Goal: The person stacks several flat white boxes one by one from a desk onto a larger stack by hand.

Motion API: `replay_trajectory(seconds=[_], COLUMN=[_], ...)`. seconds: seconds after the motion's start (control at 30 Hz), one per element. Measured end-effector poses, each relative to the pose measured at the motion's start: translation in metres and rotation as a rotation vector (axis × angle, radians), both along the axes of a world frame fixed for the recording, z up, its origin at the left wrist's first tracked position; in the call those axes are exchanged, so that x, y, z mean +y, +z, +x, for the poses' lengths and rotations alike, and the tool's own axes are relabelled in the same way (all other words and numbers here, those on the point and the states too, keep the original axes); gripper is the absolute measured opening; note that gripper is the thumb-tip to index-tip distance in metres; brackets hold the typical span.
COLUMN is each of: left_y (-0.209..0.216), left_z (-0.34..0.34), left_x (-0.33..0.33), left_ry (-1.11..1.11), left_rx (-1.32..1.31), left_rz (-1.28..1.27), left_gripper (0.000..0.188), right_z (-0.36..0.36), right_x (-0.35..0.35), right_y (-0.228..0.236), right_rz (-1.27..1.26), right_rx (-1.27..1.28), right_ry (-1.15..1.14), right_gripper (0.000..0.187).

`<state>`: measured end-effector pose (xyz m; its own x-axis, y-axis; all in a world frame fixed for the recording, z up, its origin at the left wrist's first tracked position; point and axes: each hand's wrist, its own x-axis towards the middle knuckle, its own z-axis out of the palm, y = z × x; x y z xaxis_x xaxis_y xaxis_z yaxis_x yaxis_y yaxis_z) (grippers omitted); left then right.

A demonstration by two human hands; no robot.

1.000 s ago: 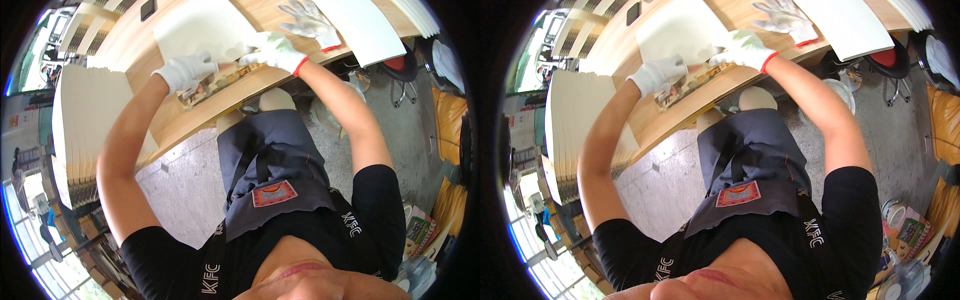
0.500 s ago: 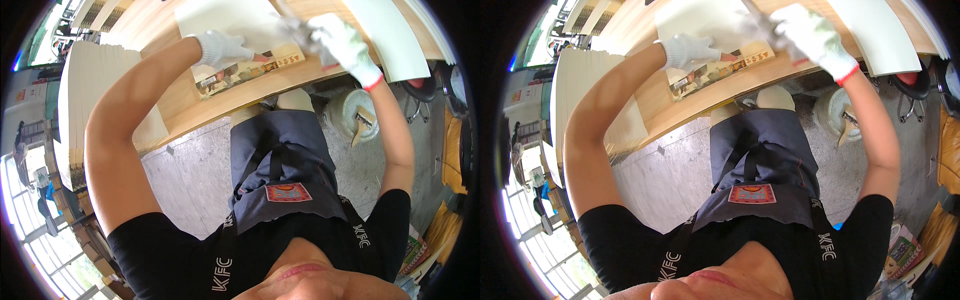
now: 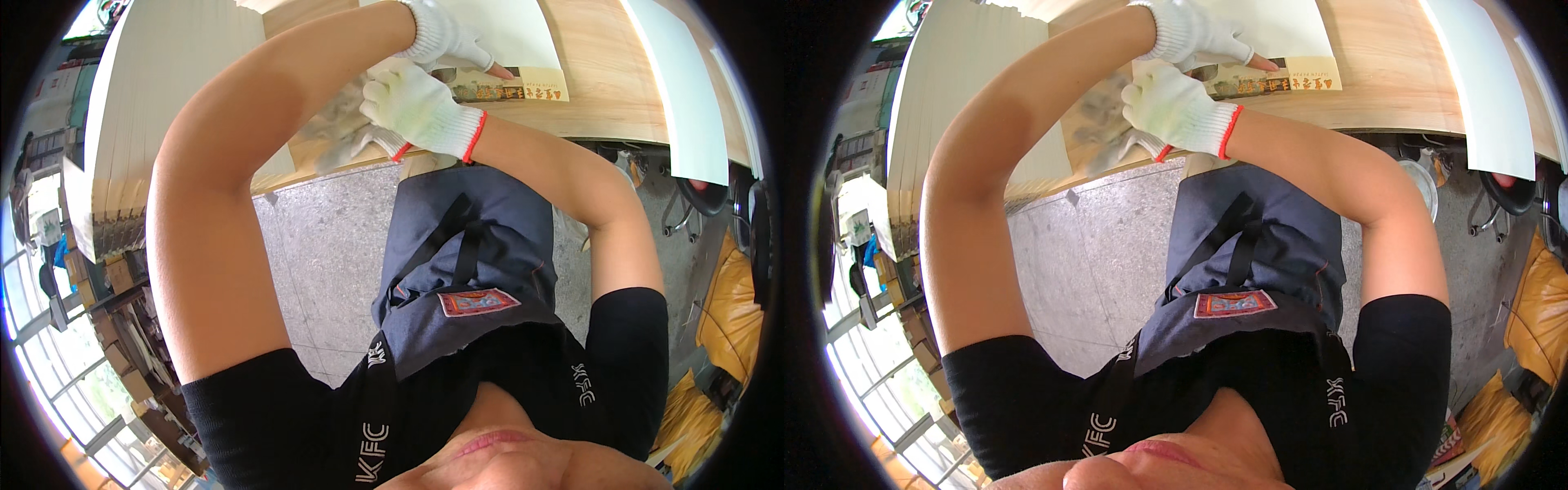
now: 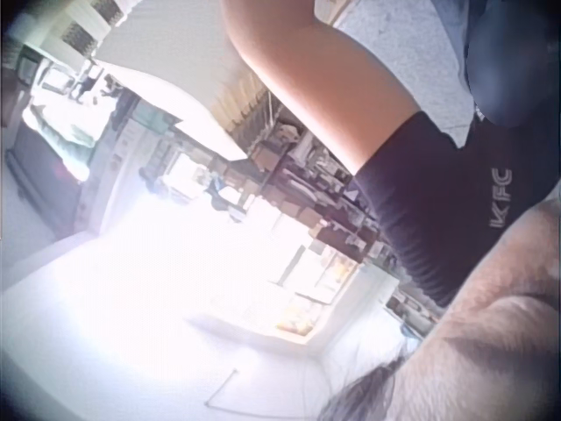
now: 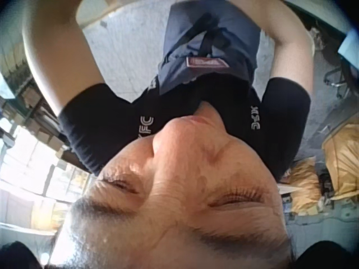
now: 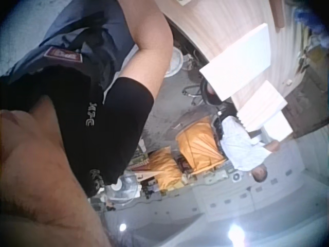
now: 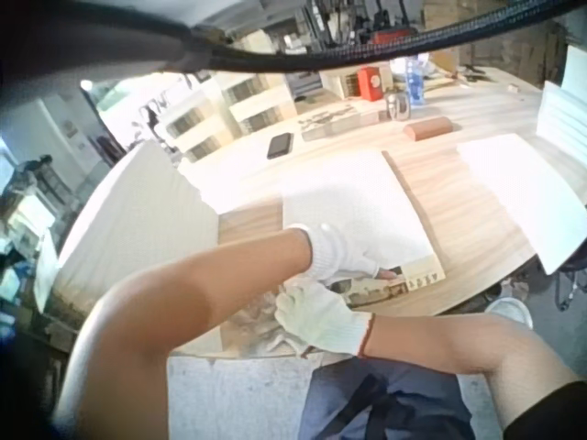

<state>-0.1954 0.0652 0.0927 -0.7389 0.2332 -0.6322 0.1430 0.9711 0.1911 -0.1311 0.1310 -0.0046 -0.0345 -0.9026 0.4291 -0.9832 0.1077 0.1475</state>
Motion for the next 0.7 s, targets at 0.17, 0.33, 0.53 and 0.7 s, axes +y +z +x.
replay_trajectory(seconds=[0.17, 0.33, 0.53, 0.7], left_y=[-0.005, 0.000, 0.007, -0.015], left_z=[0.004, 0.008, 0.003, -0.001], left_x=[-0.005, 0.002, 0.009, -0.008], left_ry=[0.071, 0.118, 0.004, -0.160], left_rx=[0.007, 0.009, -0.095, -0.042], left_rz=[0.019, 0.027, -0.102, -0.244], left_gripper=[0.085, 0.101, 0.083, 0.054], right_z=[-0.015, 0.012, -0.056, -0.092], right_x=[0.030, -0.010, 0.132, 0.252], right_y=[-0.011, 0.017, -0.020, 0.005], right_rz=[-0.126, -0.003, -0.172, -0.047], right_rx=[-0.112, -0.045, -0.154, 0.000], right_ry=[-0.023, -0.106, -0.081, -0.357], right_gripper=[0.009, 0.012, 0.029, 0.022])
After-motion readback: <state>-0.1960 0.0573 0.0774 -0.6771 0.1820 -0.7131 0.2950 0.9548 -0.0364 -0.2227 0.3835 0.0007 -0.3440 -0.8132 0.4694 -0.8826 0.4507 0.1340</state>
